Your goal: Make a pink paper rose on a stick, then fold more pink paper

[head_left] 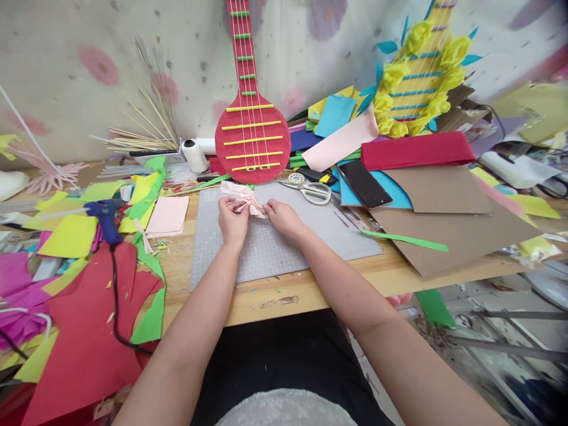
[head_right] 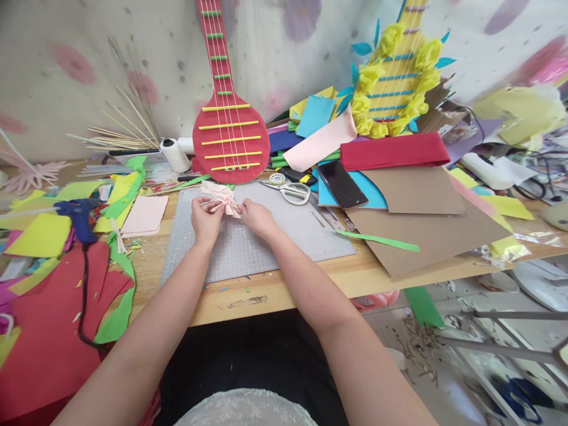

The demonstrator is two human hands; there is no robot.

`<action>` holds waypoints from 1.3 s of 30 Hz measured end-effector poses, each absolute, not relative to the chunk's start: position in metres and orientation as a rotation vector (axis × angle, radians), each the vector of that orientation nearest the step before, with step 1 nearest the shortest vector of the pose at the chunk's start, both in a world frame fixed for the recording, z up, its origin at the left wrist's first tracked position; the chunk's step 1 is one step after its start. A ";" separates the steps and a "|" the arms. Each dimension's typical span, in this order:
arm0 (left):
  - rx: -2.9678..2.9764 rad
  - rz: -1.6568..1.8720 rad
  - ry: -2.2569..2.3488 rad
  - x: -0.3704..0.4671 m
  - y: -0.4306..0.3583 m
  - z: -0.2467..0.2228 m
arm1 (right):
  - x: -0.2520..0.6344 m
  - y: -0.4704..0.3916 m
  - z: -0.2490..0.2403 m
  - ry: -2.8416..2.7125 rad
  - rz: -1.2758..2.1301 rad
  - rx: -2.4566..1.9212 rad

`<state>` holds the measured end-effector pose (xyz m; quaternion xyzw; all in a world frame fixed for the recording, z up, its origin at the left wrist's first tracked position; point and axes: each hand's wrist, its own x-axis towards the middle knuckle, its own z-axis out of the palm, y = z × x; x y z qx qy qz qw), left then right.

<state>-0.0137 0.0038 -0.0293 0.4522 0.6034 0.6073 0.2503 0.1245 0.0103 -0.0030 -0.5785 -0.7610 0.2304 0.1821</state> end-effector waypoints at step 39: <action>1.027 1.771 1.401 -0.016 0.012 -0.029 | 0.113 0.009 -0.012 -2.025 0.844 -1.486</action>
